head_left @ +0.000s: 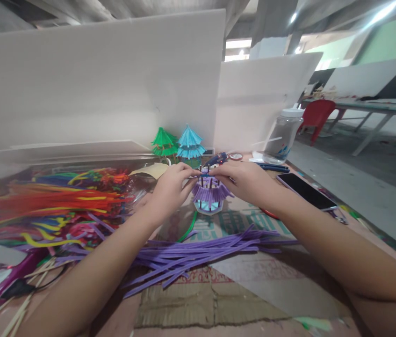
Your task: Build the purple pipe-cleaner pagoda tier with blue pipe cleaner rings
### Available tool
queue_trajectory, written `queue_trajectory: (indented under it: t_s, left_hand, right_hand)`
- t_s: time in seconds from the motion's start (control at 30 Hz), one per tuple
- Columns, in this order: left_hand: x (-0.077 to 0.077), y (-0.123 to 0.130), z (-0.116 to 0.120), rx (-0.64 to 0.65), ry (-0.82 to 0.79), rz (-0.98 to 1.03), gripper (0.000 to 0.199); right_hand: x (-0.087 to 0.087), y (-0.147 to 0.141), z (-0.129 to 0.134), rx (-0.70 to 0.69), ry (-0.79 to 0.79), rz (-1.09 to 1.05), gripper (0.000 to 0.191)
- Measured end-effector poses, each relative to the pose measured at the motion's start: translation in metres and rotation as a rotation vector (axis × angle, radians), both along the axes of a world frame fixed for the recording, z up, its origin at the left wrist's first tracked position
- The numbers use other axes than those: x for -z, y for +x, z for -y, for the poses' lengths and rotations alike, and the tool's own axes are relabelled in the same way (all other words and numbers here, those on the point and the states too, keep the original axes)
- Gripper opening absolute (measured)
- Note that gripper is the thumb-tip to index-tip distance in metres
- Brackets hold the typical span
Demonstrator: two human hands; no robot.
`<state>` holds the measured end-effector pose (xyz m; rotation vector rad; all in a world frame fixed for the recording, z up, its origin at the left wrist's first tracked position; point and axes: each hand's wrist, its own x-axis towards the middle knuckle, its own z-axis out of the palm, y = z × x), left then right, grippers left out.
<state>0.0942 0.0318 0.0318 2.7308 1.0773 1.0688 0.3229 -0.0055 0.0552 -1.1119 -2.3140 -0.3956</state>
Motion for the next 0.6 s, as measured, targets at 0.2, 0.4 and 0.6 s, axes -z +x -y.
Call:
queue_trajectory:
  t_s: [0.2,0.4,0.6]
  left_hand:
    - [0.001,0.0009,-0.0002,0.005,0.009,-0.003,0.023]
    - [0.0021,0.0016,0.0001,0.019,0.011,0.022,0.024]
    - [0.0023,0.0039,0.0016,0.026,0.01,0.03,0.025]
  right_hand:
    - [0.0001,-0.0009,0.0005,0.028,-0.011,0.031,0.027]
    - [0.0006,-0.0011,0.0009,0.02,-0.003,0.025,0.028]
    - [-0.0018,0.0004,0.0023,0.011,0.019,0.033,0.026]
